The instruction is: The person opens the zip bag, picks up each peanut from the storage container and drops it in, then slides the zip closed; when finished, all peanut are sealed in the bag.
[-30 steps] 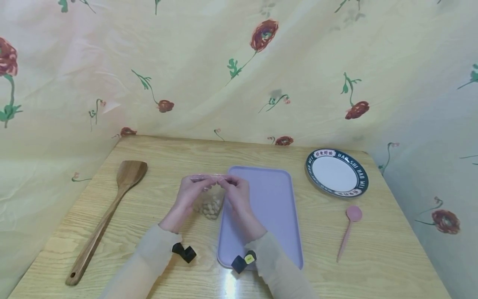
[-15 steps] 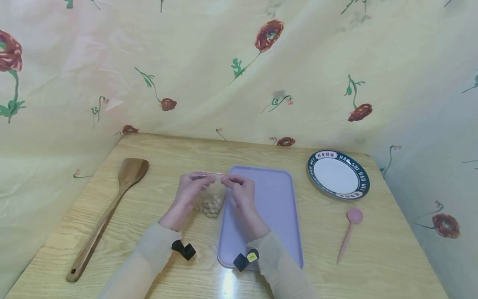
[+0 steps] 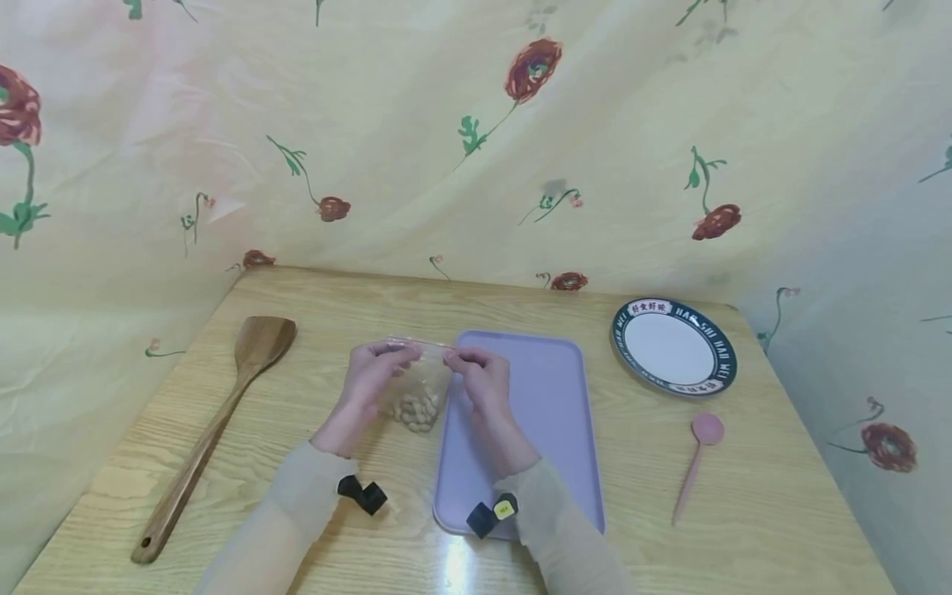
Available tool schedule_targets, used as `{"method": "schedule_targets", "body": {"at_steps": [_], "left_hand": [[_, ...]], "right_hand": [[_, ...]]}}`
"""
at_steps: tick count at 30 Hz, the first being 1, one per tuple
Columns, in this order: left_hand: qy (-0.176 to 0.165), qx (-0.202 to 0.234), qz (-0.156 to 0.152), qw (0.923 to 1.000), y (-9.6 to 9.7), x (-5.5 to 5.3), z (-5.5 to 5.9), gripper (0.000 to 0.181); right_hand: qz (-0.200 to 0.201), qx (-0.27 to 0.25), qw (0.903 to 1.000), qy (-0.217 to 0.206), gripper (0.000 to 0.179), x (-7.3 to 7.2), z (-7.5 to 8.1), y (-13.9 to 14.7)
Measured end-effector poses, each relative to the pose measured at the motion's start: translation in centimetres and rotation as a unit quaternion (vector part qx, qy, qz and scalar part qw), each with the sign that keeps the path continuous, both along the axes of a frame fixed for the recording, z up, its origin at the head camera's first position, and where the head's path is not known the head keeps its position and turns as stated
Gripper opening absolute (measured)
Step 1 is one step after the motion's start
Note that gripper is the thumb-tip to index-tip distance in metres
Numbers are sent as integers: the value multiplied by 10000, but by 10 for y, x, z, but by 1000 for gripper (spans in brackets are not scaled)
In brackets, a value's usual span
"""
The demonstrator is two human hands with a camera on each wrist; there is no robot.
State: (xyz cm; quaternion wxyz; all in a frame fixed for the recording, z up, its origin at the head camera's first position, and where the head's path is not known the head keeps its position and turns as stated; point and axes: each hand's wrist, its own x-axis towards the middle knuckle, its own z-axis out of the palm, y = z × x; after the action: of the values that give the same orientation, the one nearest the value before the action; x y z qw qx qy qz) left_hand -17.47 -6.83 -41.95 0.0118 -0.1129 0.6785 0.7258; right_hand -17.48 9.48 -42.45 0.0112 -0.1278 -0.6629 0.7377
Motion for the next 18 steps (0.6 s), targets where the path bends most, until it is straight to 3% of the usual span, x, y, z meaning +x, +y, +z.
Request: {"method": "schedule_targets", "body": {"at_steps": [18], "left_hand": [[58, 247, 334, 9991, -11, -4, 4, 17]], "right_hand": [[-83, 64, 9999, 36, 19, -2, -2, 3]]}}
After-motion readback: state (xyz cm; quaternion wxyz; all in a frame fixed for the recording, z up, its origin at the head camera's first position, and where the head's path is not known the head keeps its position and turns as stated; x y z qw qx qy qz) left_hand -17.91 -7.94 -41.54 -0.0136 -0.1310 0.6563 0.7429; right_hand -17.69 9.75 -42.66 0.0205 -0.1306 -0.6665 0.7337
